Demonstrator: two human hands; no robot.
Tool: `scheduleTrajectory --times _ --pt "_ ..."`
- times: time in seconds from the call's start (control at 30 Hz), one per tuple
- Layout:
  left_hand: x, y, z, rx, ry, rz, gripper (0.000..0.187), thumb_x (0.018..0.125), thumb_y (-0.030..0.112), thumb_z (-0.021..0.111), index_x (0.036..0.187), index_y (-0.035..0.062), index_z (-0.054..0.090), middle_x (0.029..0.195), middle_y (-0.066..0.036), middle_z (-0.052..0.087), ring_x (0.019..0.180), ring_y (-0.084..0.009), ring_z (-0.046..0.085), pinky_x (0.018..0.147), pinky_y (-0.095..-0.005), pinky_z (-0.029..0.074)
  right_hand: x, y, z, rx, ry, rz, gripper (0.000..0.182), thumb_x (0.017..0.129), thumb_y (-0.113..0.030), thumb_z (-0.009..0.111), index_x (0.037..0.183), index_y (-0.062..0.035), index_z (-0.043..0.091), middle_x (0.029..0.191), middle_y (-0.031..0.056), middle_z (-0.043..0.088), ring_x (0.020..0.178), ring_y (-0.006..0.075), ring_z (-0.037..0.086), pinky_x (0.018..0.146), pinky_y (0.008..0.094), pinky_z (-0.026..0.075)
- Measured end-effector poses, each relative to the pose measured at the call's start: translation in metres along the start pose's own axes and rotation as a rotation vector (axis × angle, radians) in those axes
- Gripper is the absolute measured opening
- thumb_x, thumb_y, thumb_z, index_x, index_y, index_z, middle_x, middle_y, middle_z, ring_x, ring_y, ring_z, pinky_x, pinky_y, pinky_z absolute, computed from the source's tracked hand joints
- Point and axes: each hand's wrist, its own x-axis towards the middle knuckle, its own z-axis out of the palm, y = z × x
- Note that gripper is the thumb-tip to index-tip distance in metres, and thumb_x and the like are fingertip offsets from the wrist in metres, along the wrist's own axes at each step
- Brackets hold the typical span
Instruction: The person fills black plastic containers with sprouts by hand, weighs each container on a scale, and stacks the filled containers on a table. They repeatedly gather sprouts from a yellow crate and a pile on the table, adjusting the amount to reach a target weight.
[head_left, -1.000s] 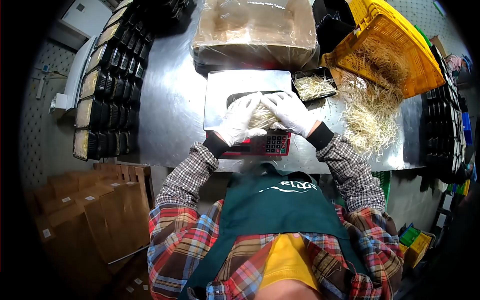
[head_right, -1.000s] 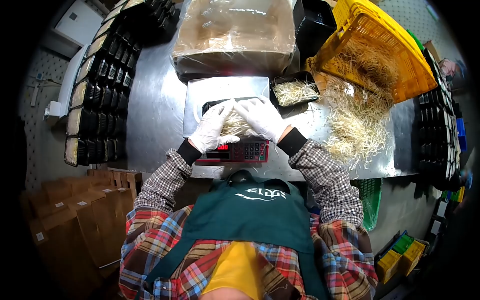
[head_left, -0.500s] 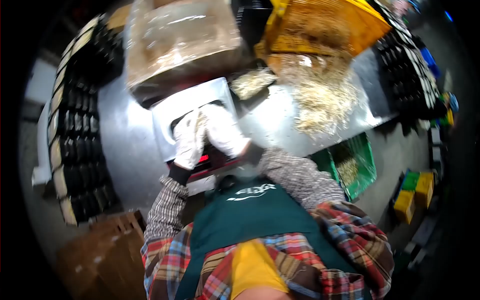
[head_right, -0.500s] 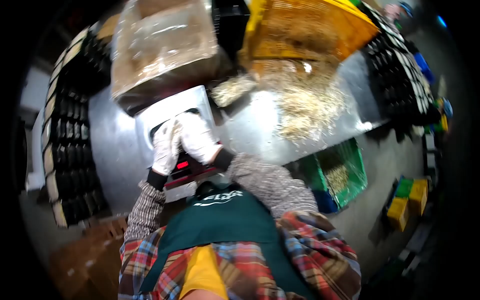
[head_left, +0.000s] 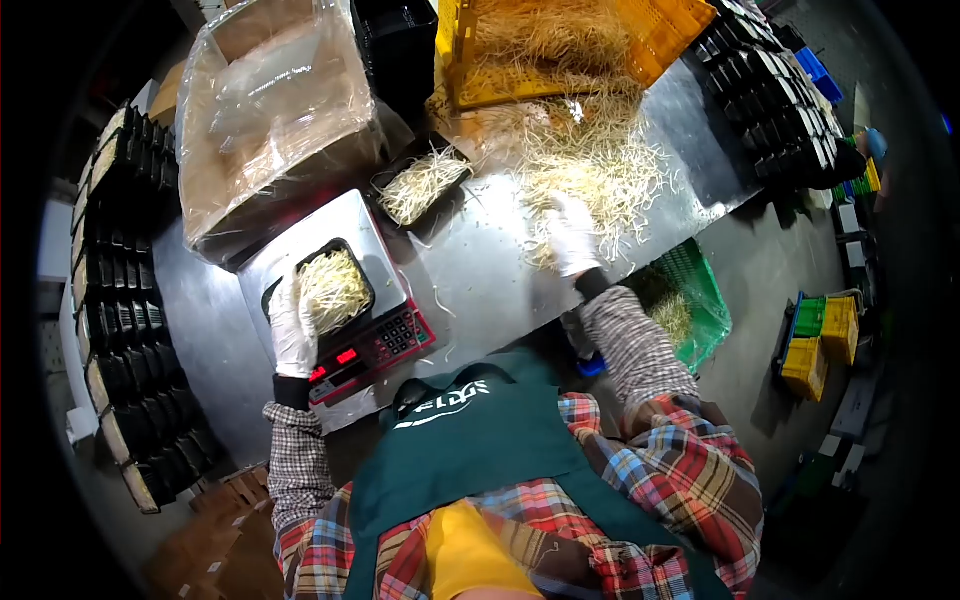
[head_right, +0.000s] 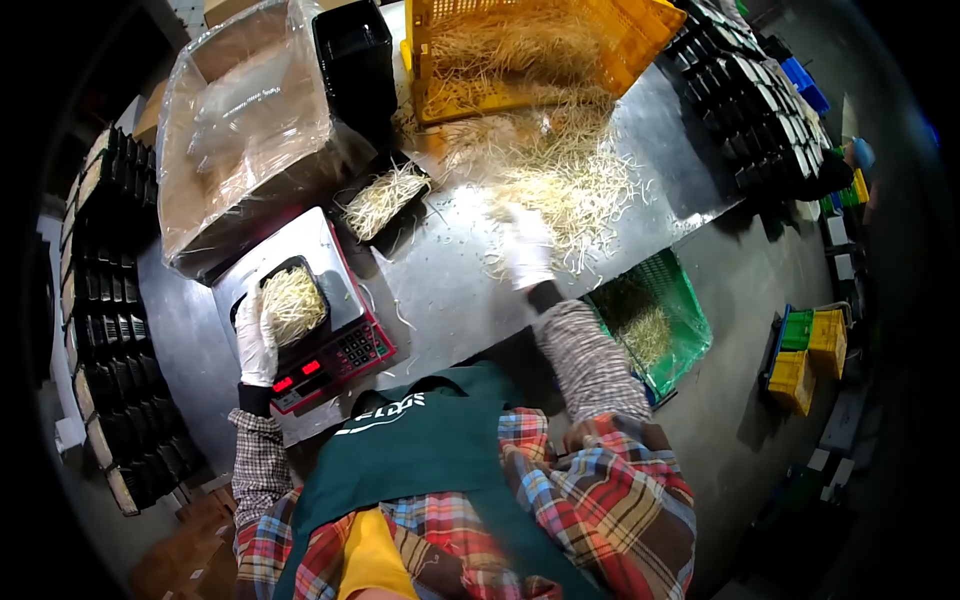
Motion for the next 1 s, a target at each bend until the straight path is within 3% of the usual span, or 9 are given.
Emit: scheduleTrajectory --times 0.1,0.27,0.33,0.5,0.6,0.73,0.87,0.9,1.0 --pt "0.003 0.024 -0.017 0.075 0.016 -0.032 0.049 0.105 0.03 0.04 0.147 0.0041 0.043 0.142 -0.019 0.052 0.129 -0.0367 0.048 0.111 -0.0438 0.035 0.015 0.133 -0.049 -0.189 0.028 0.026 0.031 0.085 -0.012 0.066 0.116 -0.0106 0.069 0.109 0.0114 0.068 0.105 0.0284 0.062 0.095 0.039 0.048" --pt "0.016 0.077 -0.026 0.663 0.099 -0.219 0.05 0.104 0.036 0.039 0.148 0.0133 0.045 0.152 -0.012 0.044 0.141 -0.0349 0.037 0.117 -0.0518 0.021 0.073 0.189 -0.053 -0.272 -0.214 -0.199 0.058 0.08 -0.006 0.067 0.137 -0.0103 0.054 0.139 0.0175 0.054 0.127 0.0358 0.052 0.108 0.0437 0.04" --pt "0.037 0.13 -0.018 0.457 0.24 -0.147 0.052 0.099 0.031 0.051 0.148 0.0138 0.046 0.152 -0.013 0.044 0.142 -0.0359 0.035 0.118 -0.0527 0.019 0.095 0.19 -0.046 -0.339 -0.437 -0.256 0.075 0.077 -0.004 0.068 0.147 -0.0121 0.041 0.15 0.0174 0.044 0.136 0.0351 0.044 0.113 0.0415 0.037" --pt "0.102 0.239 0.108 -0.226 -0.008 0.219 0.061 0.083 0.011 0.066 0.141 -0.0001 0.049 0.139 -0.022 0.053 0.129 -0.0366 0.051 0.109 -0.0457 0.039 0.127 0.182 -0.045 -0.408 -0.72 -0.251 0.066 0.079 -0.004 0.067 0.141 -0.015 0.047 0.112 0.0121 0.064 0.107 0.0331 0.059 0.098 0.0412 0.046" --pt "0.133 0.273 0.223 -0.341 -0.197 0.374 0.08 0.078 0.01 0.072 0.148 0.0 0.035 0.148 -0.024 0.042 0.137 -0.0373 0.042 0.117 -0.0449 0.032 0.128 0.201 -0.043 -0.301 -0.716 -0.326 0.061 0.082 -0.003 0.065 0.138 -0.0202 0.052 0.095 0.0097 0.063 0.089 0.032 0.061 0.085 0.0404 0.05" --pt "0.166 0.312 0.316 -0.074 -0.408 0.386 0.094 0.075 0.018 0.077 0.153 0.0036 0.026 0.154 -0.023 0.032 0.141 -0.0406 0.033 0.116 -0.0485 0.028 0.114 0.187 -0.044 -0.006 -0.523 -0.259 0.052 0.082 0.002 0.061 0.128 -0.0203 0.062 0.099 0.0122 0.063 0.089 0.0286 0.062 0.079 0.0379 0.051" --pt "0.168 0.31 0.345 0.01 -0.538 0.308 0.088 0.08 0.025 0.073 0.153 0.007 0.027 0.157 -0.018 0.03 0.144 -0.0373 0.029 0.116 -0.0487 0.027 0.131 0.188 -0.058 -0.29 -0.746 -0.155 0.033 0.085 -0.002 0.063 0.114 -0.0163 0.071 0.097 0.0138 0.068 0.089 0.0282 0.064 0.081 0.035 0.051" --pt "0.168 0.308 0.344 0.028 -0.563 0.301 0.085 0.082 0.026 0.071 0.153 0.0074 0.028 0.157 -0.017 0.03 0.144 -0.0361 0.028 0.117 -0.0483 0.026 0.137 0.19 -0.065 -0.007 -0.644 0.155 0.02 0.087 -0.007 0.066 0.105 -0.0126 0.073 0.091 0.0138 0.068 0.087 0.026 0.064 0.078 0.0337 0.051" --pt "0.174 0.307 0.343 0.024 -0.588 0.31 0.08 0.084 0.025 0.069 0.152 0.0082 0.03 0.158 -0.016 0.03 0.144 -0.0359 0.028 0.116 -0.0483 0.026 0.166 0.196 -0.113 -0.187 -0.608 -0.119 0.017 0.089 -0.014 0.064 0.102 -0.0072 0.073 0.088 0.014 0.07 0.083 0.0298 0.067 0.076 0.0379 0.052"
